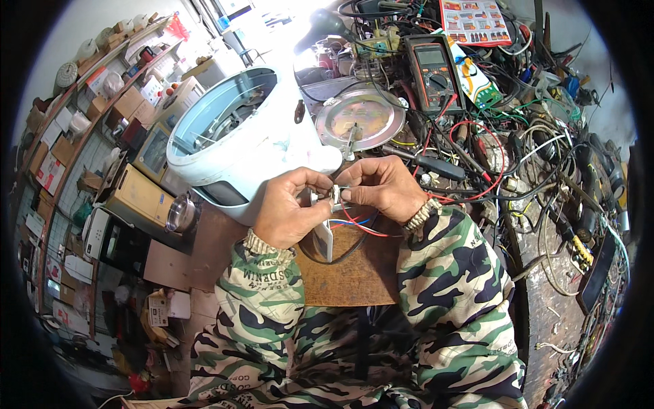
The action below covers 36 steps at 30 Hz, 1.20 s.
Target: The person uses a screwdriver to adjust a small white electrical component with wires attached. They repeatedly tighten and loosen screws on the component while holding it in their hands.
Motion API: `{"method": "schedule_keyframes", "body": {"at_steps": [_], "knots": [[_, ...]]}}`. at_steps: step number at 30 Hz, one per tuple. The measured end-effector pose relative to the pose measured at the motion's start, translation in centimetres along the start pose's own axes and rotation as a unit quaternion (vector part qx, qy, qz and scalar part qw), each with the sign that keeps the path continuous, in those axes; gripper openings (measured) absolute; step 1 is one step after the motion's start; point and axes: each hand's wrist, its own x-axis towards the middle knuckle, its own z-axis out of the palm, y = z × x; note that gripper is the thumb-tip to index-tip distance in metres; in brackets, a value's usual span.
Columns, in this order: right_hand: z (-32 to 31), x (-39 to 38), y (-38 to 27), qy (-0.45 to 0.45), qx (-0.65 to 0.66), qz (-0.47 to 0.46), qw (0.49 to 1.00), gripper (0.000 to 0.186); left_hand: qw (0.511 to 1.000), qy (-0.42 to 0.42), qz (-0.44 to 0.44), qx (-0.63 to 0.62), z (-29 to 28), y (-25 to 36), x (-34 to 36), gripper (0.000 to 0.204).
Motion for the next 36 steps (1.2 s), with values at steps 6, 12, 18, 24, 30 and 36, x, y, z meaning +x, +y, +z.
{"method": "schedule_keyframes", "body": {"at_steps": [6, 12, 18, 24, 30, 36], "knots": [[0.0, 0.0, -0.8, -0.001, -0.019, 0.035, 0.999, 0.018, 1.0, 0.003, -0.009, 0.014, -0.2, -0.2, 0.0, 0.028], [0.0, -0.2, -0.9, 0.013, 0.001, 0.053, 0.999, 0.019, 0.999, 0.031, 0.017, 0.037, 0.1, -0.8, 0.5, 0.026], [0.7, 0.4, 0.0, 0.004, 0.032, 0.042, 0.999, 0.021, 0.997, 0.017, 0.021, 0.079, -1.0, -0.7, 0.1, 0.027], [0.5, -0.2, -0.4, 0.023, 0.039, 0.052, 0.998, 0.022, 0.999, -0.001, 0.007, 0.037, -0.6, -0.7, 0.4, 0.027], [0.2, -0.3, -0.3, 0.021, 0.052, 0.046, 0.997, 0.023, 0.999, -0.015, 0.017, 0.027, -0.5, -1.0, 0.7, 0.025], [0.5, -0.3, 0.0, 0.045, 0.027, 0.028, 0.998, 0.023, 0.995, 0.027, 0.035, 0.086, -0.2, -0.5, 0.6, 0.026]]}}
